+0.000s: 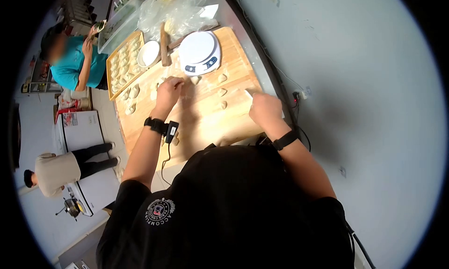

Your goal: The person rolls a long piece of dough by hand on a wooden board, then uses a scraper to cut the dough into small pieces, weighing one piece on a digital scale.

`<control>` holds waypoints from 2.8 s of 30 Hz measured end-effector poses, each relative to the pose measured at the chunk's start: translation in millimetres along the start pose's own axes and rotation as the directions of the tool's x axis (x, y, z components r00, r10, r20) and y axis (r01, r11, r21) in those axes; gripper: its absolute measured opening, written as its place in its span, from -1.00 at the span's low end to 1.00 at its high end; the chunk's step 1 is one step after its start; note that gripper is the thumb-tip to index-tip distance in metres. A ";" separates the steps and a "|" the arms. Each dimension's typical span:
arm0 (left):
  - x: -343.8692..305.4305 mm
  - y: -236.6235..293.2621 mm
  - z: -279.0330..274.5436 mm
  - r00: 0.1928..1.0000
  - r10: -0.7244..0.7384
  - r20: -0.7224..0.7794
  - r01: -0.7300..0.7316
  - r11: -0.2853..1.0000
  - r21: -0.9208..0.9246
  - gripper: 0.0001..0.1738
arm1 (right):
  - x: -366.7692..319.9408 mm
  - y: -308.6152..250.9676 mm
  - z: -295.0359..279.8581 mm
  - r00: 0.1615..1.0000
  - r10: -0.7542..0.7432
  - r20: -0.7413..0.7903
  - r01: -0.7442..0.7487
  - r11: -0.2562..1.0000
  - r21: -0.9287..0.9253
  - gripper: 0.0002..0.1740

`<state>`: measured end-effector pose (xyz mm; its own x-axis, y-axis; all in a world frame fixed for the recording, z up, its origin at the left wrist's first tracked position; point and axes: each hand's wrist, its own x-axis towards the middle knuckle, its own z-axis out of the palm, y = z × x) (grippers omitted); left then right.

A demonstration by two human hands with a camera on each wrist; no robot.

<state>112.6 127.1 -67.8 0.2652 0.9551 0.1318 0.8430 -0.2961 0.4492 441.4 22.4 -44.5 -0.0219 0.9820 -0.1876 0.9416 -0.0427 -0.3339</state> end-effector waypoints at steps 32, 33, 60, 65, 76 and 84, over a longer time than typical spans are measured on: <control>83.3 50.5 29.2 0.980 0.072 -0.186 -0.088 0.993 -0.077 -0.65 | 0.3 2.7 5.5 1.000 -0.023 -0.014 0.024 1.000 0.016 -0.90; 85.5 50.6 30.5 0.969 0.096 -0.230 -0.108 0.993 -0.042 -0.63 | 0.1 2.6 6.0 1.000 -0.020 -0.012 0.021 0.999 0.026 -0.90; 73.5 16.8 15.3 0.967 0.106 -0.234 -0.113 0.993 -0.016 -0.54 | 0.6 3.2 -2.3 0.999 -0.001 0.052 -0.001 0.999 0.039 -0.88; 115.0 37.7 32.2 0.950 0.220 -0.221 -0.222 0.975 0.017 -0.50 | 0.2 2.3 -0.1 0.999 -0.007 0.039 0.007 1.000 0.015 -0.88; 68.8 16.8 10.2 0.999 0.049 -0.010 -0.049 0.998 0.027 -0.72 | -0.9 1.4 -4.6 0.999 0.027 0.028 -0.028 0.999 0.031 -0.90; -80.7 -49.3 -25.4 0.974 -0.214 -0.073 0.208 0.975 -0.076 -0.69 | 3.3 5.4 -8.8 0.999 0.003 0.053 -0.004 0.999 0.031 -0.84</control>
<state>37.7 64.8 -78.2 0.0441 0.9943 0.0973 0.8417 -0.0894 0.5324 449.4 27.0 -38.8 -0.0372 0.9707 -0.2374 0.9307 -0.0528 -0.3619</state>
